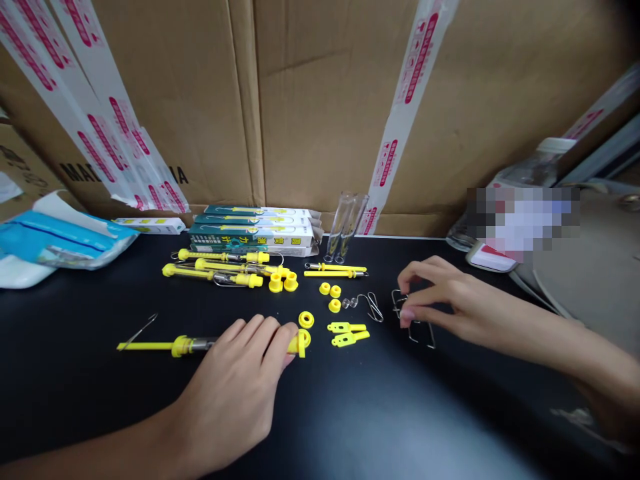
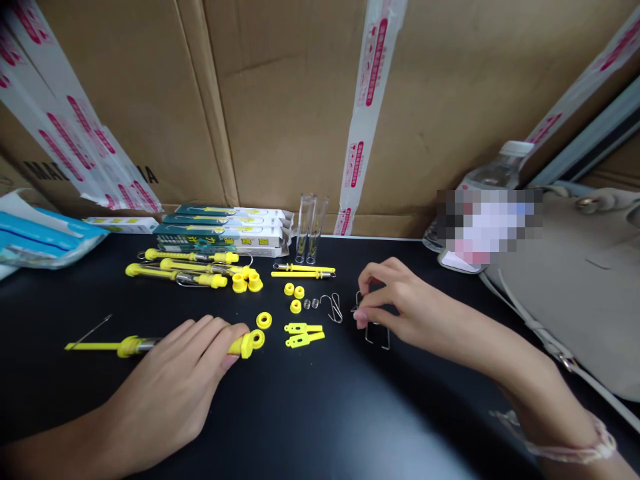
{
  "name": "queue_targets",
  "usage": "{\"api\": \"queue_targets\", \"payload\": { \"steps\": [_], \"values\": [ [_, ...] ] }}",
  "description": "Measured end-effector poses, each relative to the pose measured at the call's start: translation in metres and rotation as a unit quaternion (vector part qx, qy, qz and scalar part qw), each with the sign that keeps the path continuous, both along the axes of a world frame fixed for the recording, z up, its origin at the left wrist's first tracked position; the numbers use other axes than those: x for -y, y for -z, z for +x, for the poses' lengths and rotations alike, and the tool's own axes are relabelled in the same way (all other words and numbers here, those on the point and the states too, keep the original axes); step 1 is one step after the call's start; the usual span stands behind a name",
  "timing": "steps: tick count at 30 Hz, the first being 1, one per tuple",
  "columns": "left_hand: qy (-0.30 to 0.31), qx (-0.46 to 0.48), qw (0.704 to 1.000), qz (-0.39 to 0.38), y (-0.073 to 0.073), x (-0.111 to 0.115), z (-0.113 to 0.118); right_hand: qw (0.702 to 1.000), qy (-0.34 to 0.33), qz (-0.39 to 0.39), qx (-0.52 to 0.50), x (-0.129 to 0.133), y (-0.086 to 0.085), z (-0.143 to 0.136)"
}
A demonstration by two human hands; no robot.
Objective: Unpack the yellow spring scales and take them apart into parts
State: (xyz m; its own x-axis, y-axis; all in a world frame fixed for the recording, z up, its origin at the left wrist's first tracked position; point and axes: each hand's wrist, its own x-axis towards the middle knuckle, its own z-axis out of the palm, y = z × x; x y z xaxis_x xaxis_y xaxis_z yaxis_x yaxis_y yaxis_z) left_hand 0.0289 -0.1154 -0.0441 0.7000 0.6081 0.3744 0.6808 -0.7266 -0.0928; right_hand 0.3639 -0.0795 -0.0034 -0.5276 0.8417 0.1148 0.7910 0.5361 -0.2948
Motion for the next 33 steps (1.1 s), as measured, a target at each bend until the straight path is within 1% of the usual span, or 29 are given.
{"api": "queue_targets", "payload": {
  "steps": [4, 11, 14, 17, 19, 21, 23, 25, 28, 31, 33],
  "values": [
    [0.001, -0.002, 1.000, -0.004, -0.001, 0.000, 0.001, 0.999, 0.010, -0.049, 0.010, 0.001, 0.001, 0.005],
    [0.003, 0.006, 1.000, -0.001, -0.001, 0.001, 0.000, 0.994, 0.016, -0.104, 0.010, -0.006, 0.000, 0.010],
    [0.003, 0.008, 1.000, -0.006, -0.001, 0.001, 0.000, 0.994, 0.035, -0.105, 0.013, -0.006, 0.000, 0.011],
    [0.002, 0.007, 1.000, -0.008, -0.002, 0.001, 0.001, 0.992, 0.075, -0.102, 0.009, -0.007, 0.001, 0.016],
    [0.003, 0.007, 1.000, -0.005, -0.002, 0.000, 0.001, 0.987, 0.120, -0.103, 0.007, -0.007, 0.002, 0.022],
    [0.004, 0.007, 1.000, -0.004, -0.002, 0.000, 0.001, 0.977, 0.172, -0.126, 0.013, -0.007, 0.002, 0.028],
    [0.004, 0.004, 1.000, -0.007, -0.001, 0.000, 0.000, 0.963, 0.208, -0.170, 0.022, -0.008, 0.003, 0.032],
    [0.001, 0.000, 1.000, -0.008, -0.001, 0.000, 0.000, 0.956, 0.212, -0.200, 0.019, -0.008, 0.006, 0.034],
    [-0.004, -0.006, 1.000, -0.012, -0.001, 0.000, 0.001, 0.955, 0.204, -0.215, 0.005, -0.008, 0.012, 0.033],
    [0.000, -0.006, 1.000, -0.013, -0.002, 0.000, 0.001, 0.955, 0.213, -0.206, 0.005, -0.006, 0.020, 0.033],
    [0.003, -0.004, 1.000, -0.010, -0.003, -0.001, 0.001, 0.961, 0.206, -0.186, 0.010, -0.005, 0.022, 0.034]
  ]
}}
